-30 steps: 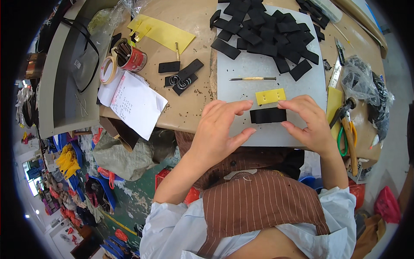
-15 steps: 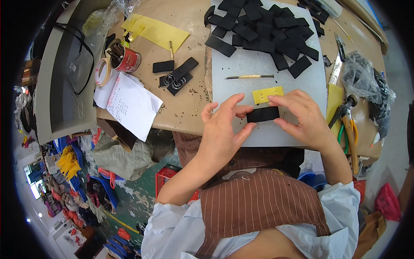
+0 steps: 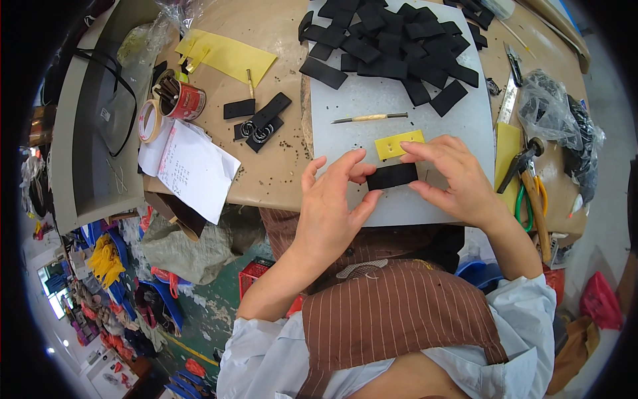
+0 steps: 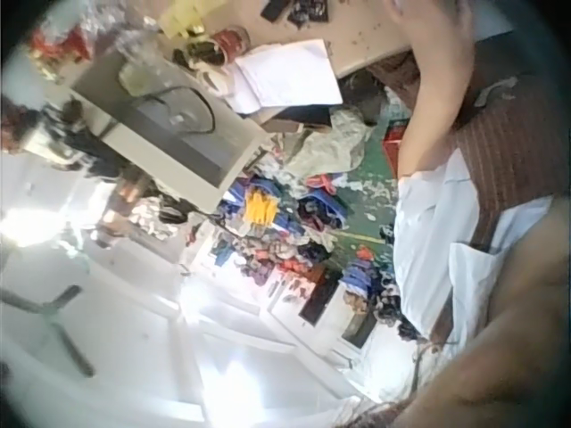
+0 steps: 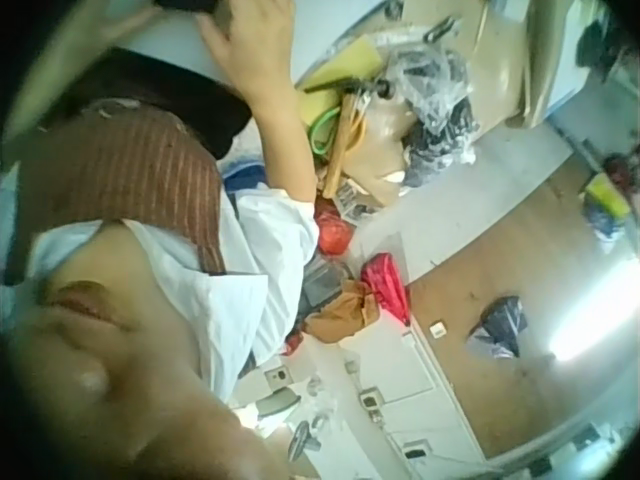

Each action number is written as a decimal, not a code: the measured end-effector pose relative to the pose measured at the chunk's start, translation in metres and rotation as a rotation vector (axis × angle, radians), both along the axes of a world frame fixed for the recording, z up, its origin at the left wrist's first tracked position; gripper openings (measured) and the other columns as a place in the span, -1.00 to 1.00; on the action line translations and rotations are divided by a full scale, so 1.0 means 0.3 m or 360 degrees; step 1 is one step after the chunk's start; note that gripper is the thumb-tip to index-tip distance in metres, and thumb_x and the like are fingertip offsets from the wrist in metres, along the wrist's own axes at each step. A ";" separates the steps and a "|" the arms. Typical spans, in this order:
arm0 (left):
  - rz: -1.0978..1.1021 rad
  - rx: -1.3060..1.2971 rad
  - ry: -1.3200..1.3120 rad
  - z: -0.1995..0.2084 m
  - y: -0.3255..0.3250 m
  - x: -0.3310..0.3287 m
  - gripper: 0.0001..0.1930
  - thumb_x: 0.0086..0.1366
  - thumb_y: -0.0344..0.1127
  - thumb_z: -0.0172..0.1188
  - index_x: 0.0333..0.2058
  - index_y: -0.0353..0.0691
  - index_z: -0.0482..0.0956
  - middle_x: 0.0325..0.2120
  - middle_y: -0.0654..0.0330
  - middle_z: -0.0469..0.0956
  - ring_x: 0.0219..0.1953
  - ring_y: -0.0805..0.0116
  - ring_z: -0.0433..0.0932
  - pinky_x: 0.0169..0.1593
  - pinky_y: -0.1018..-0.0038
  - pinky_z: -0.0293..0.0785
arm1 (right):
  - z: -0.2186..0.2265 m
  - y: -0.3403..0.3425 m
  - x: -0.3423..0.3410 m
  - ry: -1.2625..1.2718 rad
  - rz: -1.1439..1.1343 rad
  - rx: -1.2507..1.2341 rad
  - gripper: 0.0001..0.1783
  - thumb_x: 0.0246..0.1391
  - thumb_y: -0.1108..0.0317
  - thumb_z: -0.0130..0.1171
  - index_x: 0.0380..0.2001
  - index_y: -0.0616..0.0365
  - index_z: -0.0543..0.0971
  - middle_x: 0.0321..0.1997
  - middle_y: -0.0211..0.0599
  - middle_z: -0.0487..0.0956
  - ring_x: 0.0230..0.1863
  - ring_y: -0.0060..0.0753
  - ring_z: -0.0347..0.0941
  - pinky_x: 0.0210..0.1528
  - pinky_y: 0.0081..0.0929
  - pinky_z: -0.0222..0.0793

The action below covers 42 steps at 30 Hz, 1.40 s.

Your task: The person assembles small black fabric rectangles with metal hardware. They place a fabric piece on a yellow template, insert a metal pin, and strike it with a hammer to secure the hardware. The process is repeated for multiple fabric pieces, with the person occasionally inspecting the finished components.

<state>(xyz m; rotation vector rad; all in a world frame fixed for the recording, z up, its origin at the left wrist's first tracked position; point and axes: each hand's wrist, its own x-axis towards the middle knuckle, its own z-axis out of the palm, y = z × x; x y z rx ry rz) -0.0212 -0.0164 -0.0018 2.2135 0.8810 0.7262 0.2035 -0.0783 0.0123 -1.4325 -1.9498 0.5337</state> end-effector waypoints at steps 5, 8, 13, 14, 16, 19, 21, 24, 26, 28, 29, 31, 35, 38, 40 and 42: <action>-0.0029 0.0004 0.0057 0.009 0.005 0.000 -0.38 -0.01 -0.45 0.42 0.04 -0.17 0.37 -0.26 0.25 0.65 -0.25 0.41 0.60 0.21 0.24 0.18 | 0.012 -0.012 -0.007 0.0113 -0.0091 -0.0025 -0.31 -0.21 0.46 0.37 0.11 0.08 0.45 -0.17 -0.36 0.61 -0.16 -0.13 0.46 -0.04 -0.28 0.34; -0.0026 0.0017 0.0069 0.009 0.005 -0.001 -0.44 0.00 -0.43 0.42 0.01 -0.16 0.41 -0.25 0.28 0.65 -0.26 0.43 0.61 0.23 0.22 0.18 | 0.002 -0.028 0.012 -0.0019 -0.0100 0.0012 -0.46 -0.21 0.44 0.38 -0.03 0.06 0.56 -0.16 -0.36 0.61 -0.14 -0.15 0.46 -0.06 -0.29 0.36; -0.0073 0.0037 0.0096 0.004 0.006 -0.009 -0.59 0.06 -0.42 0.36 -0.07 -0.12 0.51 -0.24 0.30 0.61 -0.22 0.38 0.58 0.25 0.17 0.11 | -0.010 -0.037 0.020 -0.0249 -0.0102 0.0200 -0.71 -0.20 0.42 0.36 -0.28 0.02 0.67 -0.18 -0.37 0.59 -0.12 -0.19 0.47 -0.06 -0.31 0.37; -0.0079 0.0059 0.0085 0.003 0.006 -0.009 -0.62 0.06 -0.42 0.36 -0.11 -0.12 0.54 -0.23 0.30 0.61 -0.22 0.38 0.58 0.25 0.16 0.11 | -0.005 -0.038 0.015 -0.0277 -0.0116 0.0212 -0.74 -0.20 0.42 0.35 -0.31 0.02 0.68 -0.19 -0.37 0.59 -0.12 -0.19 0.47 -0.06 -0.31 0.36; -0.0093 0.0101 0.0063 0.000 0.006 -0.010 -0.69 0.06 -0.42 0.36 -0.17 -0.11 0.58 -0.22 0.30 0.60 -0.22 0.37 0.58 0.25 0.15 0.12 | 0.005 -0.043 0.007 -0.0402 -0.0119 0.0246 -0.73 -0.19 0.41 0.33 -0.29 0.01 0.68 -0.18 -0.36 0.57 -0.09 -0.18 0.46 -0.04 -0.29 0.36; -0.0112 0.0111 0.0084 0.007 0.014 -0.012 -0.73 0.02 -0.42 0.40 -0.25 -0.07 0.65 -0.23 0.34 0.63 -0.24 0.44 0.60 0.25 0.15 0.18 | 0.037 -0.054 -0.008 -0.0584 -0.0120 0.0232 -0.73 -0.18 0.41 0.29 -0.29 0.00 0.68 -0.15 -0.34 0.55 -0.04 -0.19 0.44 -0.03 -0.26 0.35; -0.0166 0.0080 0.0087 -0.001 0.021 -0.021 -0.76 0.03 -0.42 0.39 -0.27 -0.07 0.67 -0.21 0.33 0.62 -0.24 0.43 0.60 0.25 0.14 0.18 | 0.056 -0.051 -0.014 -0.0663 -0.0101 0.0202 -0.73 -0.18 0.42 0.29 -0.30 0.01 0.68 -0.13 -0.33 0.54 -0.01 -0.19 0.42 -0.02 -0.25 0.35; -0.0191 0.0170 0.0164 0.013 0.010 -0.025 -0.76 0.03 -0.43 0.37 -0.27 -0.07 0.68 -0.16 0.30 0.60 -0.22 0.41 0.58 0.25 0.14 0.17 | 0.076 -0.035 -0.007 -0.0602 -0.0025 0.0131 -0.75 -0.18 0.43 0.31 -0.32 0.05 0.66 -0.11 -0.32 0.53 0.00 -0.17 0.40 -0.02 -0.25 0.36; -0.0175 0.0240 0.0191 0.019 0.007 -0.025 -0.77 0.04 -0.43 0.37 -0.26 -0.07 0.68 -0.14 0.30 0.58 -0.21 0.40 0.57 0.25 0.14 0.17 | 0.074 0.000 0.024 -0.0390 0.0065 0.0043 -0.78 -0.18 0.44 0.32 -0.34 0.09 0.64 -0.12 -0.30 0.53 -0.03 -0.16 0.40 -0.04 -0.27 0.36; -0.0152 0.0262 0.0170 0.014 0.008 -0.026 -0.77 0.04 -0.43 0.37 -0.27 -0.06 0.69 -0.12 0.30 0.58 -0.19 0.40 0.56 0.25 0.15 0.15 | 0.088 0.052 0.037 -0.0290 -0.0027 -0.0052 -0.80 -0.16 0.44 0.33 -0.37 0.13 0.60 -0.16 -0.28 0.53 -0.09 -0.13 0.40 -0.06 -0.28 0.37; -0.0152 0.0261 0.0165 0.014 0.007 -0.027 -0.77 0.04 -0.43 0.37 -0.27 -0.06 0.69 -0.13 0.31 0.58 -0.18 0.40 0.56 0.26 0.16 0.14 | 0.093 0.073 0.037 -0.0238 -0.0075 -0.0102 -0.81 -0.15 0.44 0.33 -0.39 0.15 0.58 -0.18 -0.26 0.53 -0.12 -0.11 0.40 -0.07 -0.29 0.37; -0.0150 0.0260 0.0156 0.014 0.008 -0.027 -0.76 0.04 -0.42 0.37 -0.27 -0.04 0.69 -0.14 0.33 0.59 -0.16 0.40 0.55 0.26 0.17 0.13 | 0.083 0.113 0.003 -0.0337 -0.0159 -0.0189 -0.82 -0.14 0.44 0.33 -0.42 0.18 0.55 -0.23 -0.24 0.54 -0.15 -0.09 0.39 -0.09 -0.28 0.38; -0.0143 0.0278 0.0064 -0.013 0.012 -0.024 -0.79 0.03 -0.40 0.37 -0.29 -0.02 0.69 -0.16 0.37 0.60 -0.16 0.42 0.54 0.25 0.19 0.13 | 0.106 0.146 -0.021 -0.0410 -0.0081 -0.0390 -0.83 -0.07 0.48 0.28 -0.39 0.23 0.50 -0.37 -0.27 0.50 -0.21 -0.21 0.44 -0.19 -0.36 0.36; -0.0138 0.0274 0.0054 -0.020 0.013 -0.029 -0.78 0.04 -0.40 0.37 -0.29 -0.02 0.68 -0.18 0.38 0.60 -0.14 0.43 0.54 0.24 0.20 0.14 | 0.140 0.148 -0.007 0.0004 -0.0166 -0.0657 -0.89 0.02 0.46 0.22 -0.38 0.28 0.55 -0.44 -0.25 0.54 -0.43 -0.35 0.44 -0.34 -0.48 0.40; -0.0148 0.0295 0.0053 -0.023 0.013 -0.034 -0.74 0.04 -0.41 0.38 -0.24 -0.05 0.66 -0.18 0.37 0.61 -0.14 0.41 0.54 0.23 0.19 0.14 | 0.198 0.122 -0.020 0.0473 -0.0306 -0.0841 -0.85 0.10 0.44 0.17 -0.27 0.29 0.57 -0.47 -0.31 0.55 -0.53 -0.51 0.41 -0.45 -0.57 0.36; -0.0113 0.0180 0.0044 -0.030 0.010 -0.037 -0.57 0.03 -0.40 0.39 -0.06 -0.10 0.55 -0.18 0.36 0.61 -0.12 0.38 0.54 0.23 0.18 0.14 | 0.210 0.080 -0.024 0.0747 -0.0261 -0.0983 -0.75 0.18 0.39 0.13 -0.10 0.25 0.60 -0.49 -0.40 0.58 -0.61 -0.70 0.35 -0.56 -0.67 0.30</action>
